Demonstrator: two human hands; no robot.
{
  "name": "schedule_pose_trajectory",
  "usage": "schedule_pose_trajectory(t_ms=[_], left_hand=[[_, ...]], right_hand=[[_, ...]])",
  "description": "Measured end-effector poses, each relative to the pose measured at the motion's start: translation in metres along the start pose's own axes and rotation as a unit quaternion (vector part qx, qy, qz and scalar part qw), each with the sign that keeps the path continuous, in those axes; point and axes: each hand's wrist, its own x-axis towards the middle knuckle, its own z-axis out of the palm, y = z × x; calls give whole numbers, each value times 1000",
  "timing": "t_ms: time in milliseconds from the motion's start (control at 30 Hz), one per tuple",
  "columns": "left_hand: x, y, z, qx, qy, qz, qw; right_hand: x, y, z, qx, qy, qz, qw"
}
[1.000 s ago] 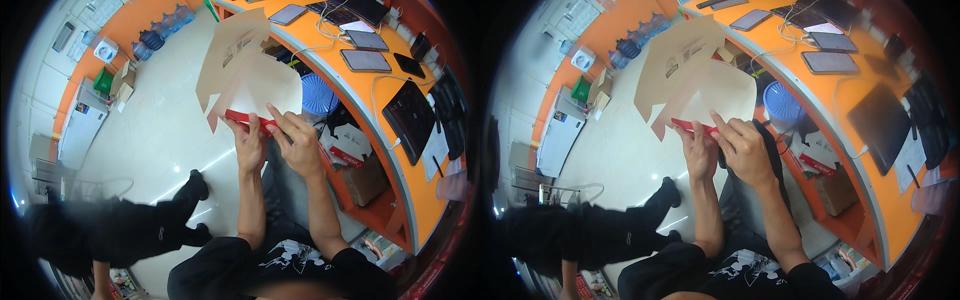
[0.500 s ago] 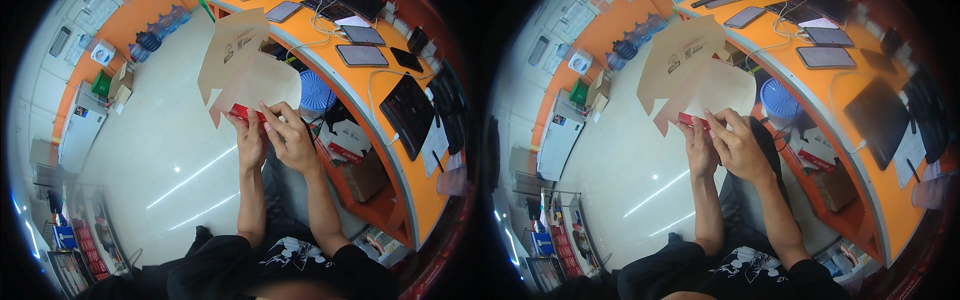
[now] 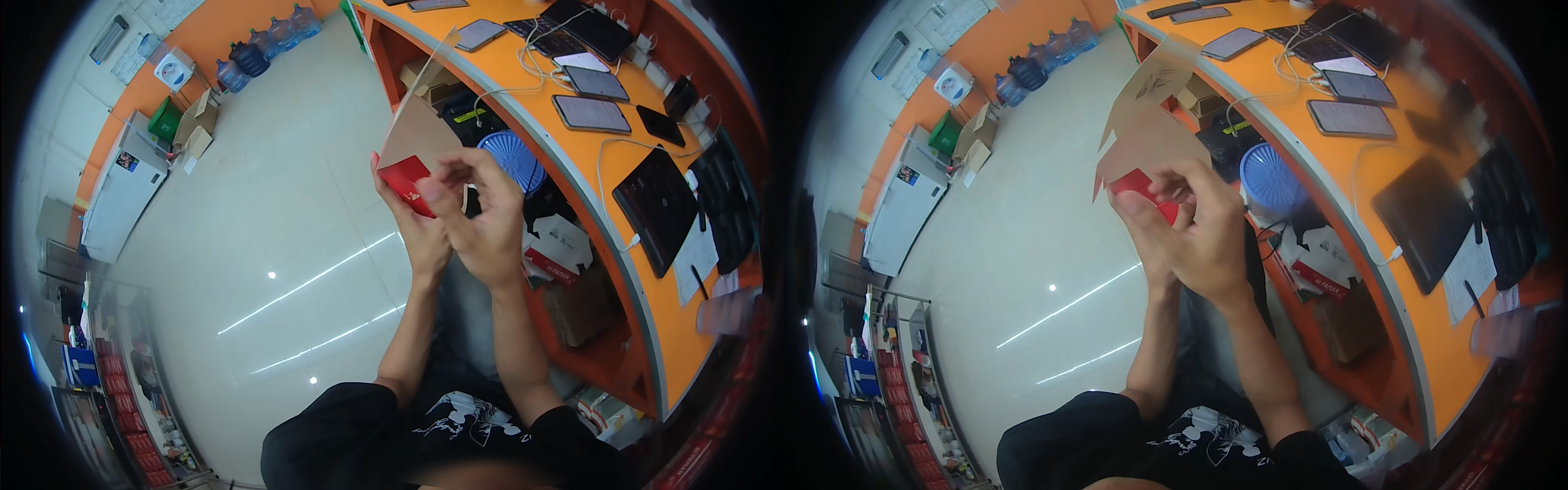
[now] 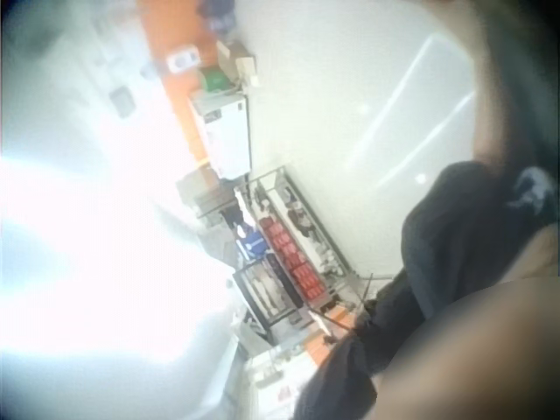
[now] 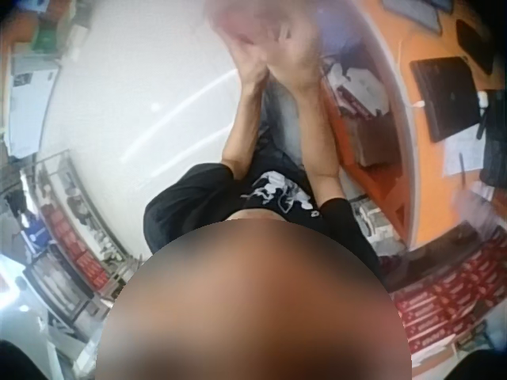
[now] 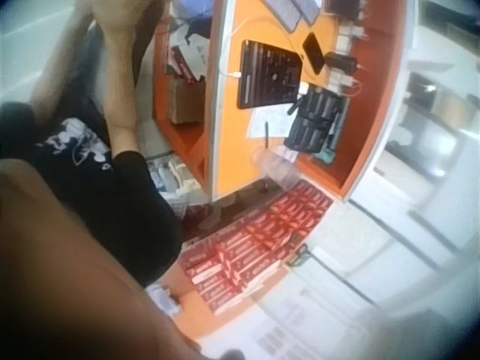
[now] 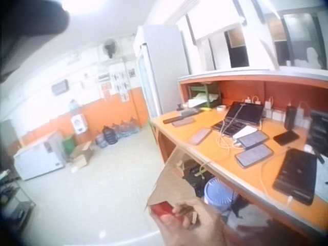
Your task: The person repeatedly folds flat-packed cardboard boxes into finished shapes. They pick up each box, fold the flaps to form the structure, and place the completed boxes on a nearby shelf. The task is performed one at a time in a repetitive loop.
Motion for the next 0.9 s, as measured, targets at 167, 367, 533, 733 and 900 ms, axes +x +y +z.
schedule_pose_trajectory(t_ms=[167, 367, 533, 733, 900], left_hand=[[0, 17, 0, 88, -23, 65, 994], [2, 34, 1, 47, -18, 47, 998], [1, 38, 3, 27, -33, 1, 999], [2, 35, -1, 57, -31, 22, 998], [-1, 35, 4, 12, -7, -20, 1000]], right_hand=[[17, -15, 16, 6, -25, 84, 996], [30, -7, -8, -129, -59, -28, 990], [32, 1, -13, -210, -35, -102, 972], [21, 10, -8, -187, -17, -77, 979], [3, 11, 3, -145, 15, -10, 989]])
